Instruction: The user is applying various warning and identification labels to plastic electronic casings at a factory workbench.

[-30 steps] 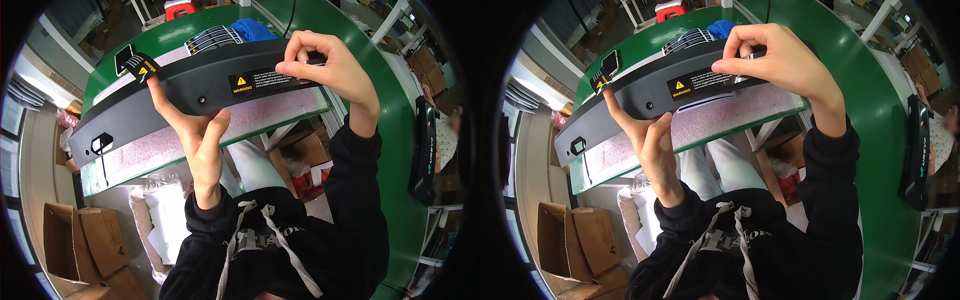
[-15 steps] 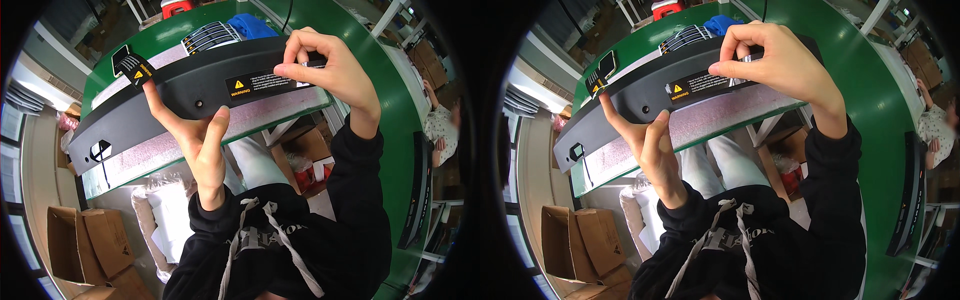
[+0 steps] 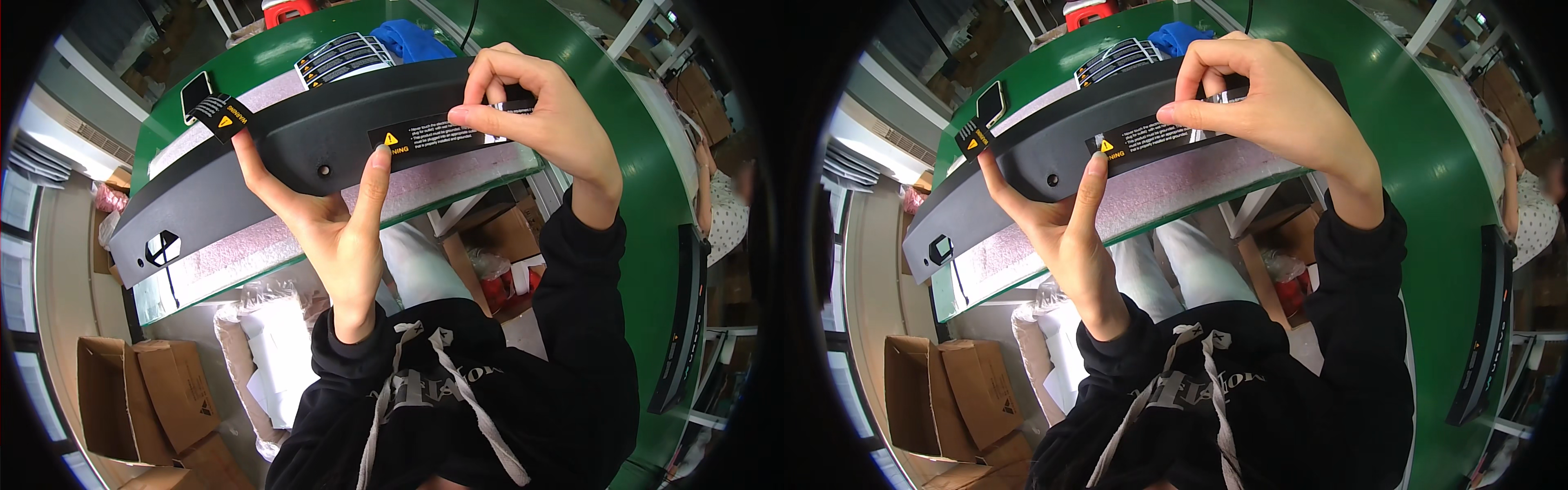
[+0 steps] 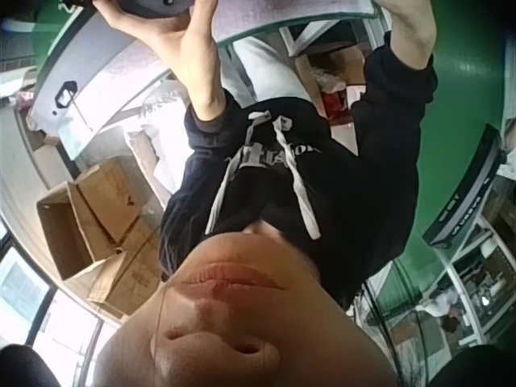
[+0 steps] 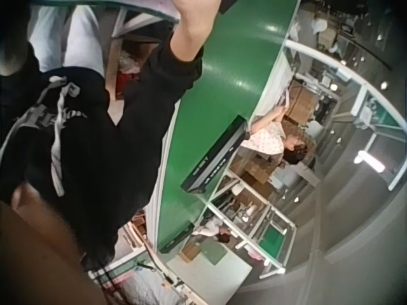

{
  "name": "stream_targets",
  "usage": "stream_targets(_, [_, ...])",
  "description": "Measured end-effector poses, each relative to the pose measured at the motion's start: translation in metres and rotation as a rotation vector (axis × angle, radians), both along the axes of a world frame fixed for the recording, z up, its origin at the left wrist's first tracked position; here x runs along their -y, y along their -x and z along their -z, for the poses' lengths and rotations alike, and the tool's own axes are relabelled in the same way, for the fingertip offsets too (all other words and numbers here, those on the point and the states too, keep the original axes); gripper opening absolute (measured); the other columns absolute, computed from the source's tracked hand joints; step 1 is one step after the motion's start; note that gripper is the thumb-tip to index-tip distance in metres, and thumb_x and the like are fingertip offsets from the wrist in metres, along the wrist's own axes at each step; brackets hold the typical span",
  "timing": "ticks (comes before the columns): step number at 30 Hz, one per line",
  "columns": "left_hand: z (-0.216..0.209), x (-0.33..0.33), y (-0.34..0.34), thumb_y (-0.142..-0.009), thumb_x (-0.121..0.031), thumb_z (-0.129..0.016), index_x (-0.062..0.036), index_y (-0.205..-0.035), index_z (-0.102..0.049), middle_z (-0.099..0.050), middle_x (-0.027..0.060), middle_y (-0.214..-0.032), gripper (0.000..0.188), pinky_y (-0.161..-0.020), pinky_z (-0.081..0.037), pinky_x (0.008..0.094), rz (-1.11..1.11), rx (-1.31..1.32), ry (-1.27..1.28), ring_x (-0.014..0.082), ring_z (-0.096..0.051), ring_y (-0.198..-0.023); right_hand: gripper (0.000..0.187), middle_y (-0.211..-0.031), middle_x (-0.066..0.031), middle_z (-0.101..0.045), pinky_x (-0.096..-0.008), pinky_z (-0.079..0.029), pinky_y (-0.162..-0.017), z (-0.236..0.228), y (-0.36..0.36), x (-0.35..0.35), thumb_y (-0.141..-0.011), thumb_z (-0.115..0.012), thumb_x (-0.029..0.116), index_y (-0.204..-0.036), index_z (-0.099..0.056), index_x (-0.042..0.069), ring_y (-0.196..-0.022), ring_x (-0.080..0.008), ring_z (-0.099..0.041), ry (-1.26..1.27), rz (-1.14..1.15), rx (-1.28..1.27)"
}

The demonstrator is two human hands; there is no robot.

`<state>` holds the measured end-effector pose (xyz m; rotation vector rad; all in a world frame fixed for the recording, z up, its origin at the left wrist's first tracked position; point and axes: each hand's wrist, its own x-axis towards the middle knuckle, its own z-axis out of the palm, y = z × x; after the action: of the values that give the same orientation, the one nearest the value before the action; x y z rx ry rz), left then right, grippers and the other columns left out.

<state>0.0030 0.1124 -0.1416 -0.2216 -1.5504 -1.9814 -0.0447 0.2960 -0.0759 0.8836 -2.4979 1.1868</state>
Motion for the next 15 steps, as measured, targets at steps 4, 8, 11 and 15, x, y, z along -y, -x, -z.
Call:
stream_targets(4, [0.003, 0.000, 0.001, -0.074, 0.004, -0.071, -0.0069, -0.146, -0.005, -0.015, 0.0156, -0.145, 0.098, -0.099, -0.037, 0.0324, -0.024, -0.002, 0.010, 0.0218, -0.033, -0.125, 0.019, -0.055, 0.0027, -0.048, -0.0231, -0.034, -0.059, -0.003, 0.003, -0.006, -0.075, -0.073, 0.021, -0.070, -0.063, 0.006, -0.058, -0.0061, -0.043, -0.060, -0.041, -0.023])
stream_targets(8, [0.003, -0.004, 0.003, -0.073, 0.005, -0.071, -0.0054, -0.145, -0.008, -0.021, 0.0166, -0.142, 0.096, -0.097, -0.039, 0.0323, -0.055, -0.024, 0.033, 0.0223, -0.039, -0.121, 0.014, -0.072, -0.0010, -0.060, -0.0265, -0.038, -0.068, -0.014, -0.004, -0.023, -0.077, -0.070, 0.015, -0.089, -0.067, 0.010, -0.068, -0.0105, -0.052, -0.013, -0.050, 0.177])
stream_targets(11, [0.003, -0.004, 0.004, -0.072, 0.009, -0.070, -0.0053, -0.144, -0.013, -0.032, 0.0170, -0.137, 0.093, -0.095, -0.041, 0.0341, -0.130, -0.052, 0.074, 0.0233, -0.049, -0.112, 0.034, -0.065, 0.0028, -0.055, -0.0252, -0.039, -0.076, -0.013, -0.006, -0.024, -0.072, -0.074, 0.010, -0.105, -0.065, 0.009, -0.077, -0.0094, -0.052, -0.050, 0.059, -0.056])
stream_targets(15, [0.003, -0.005, 0.003, -0.071, 0.010, -0.069, -0.0045, -0.144, -0.013, -0.035, 0.0175, -0.135, 0.093, -0.095, -0.042, 0.0354, -0.094, -0.050, 0.014, 0.0243, -0.051, -0.111, 0.050, -0.059, 0.0049, -0.052, -0.0246, -0.039, -0.083, -0.001, -0.003, -0.026, -0.068, -0.077, 0.009, -0.116, -0.062, 0.009, -0.084, -0.0085, -0.053, -0.062, 0.136, -0.159])
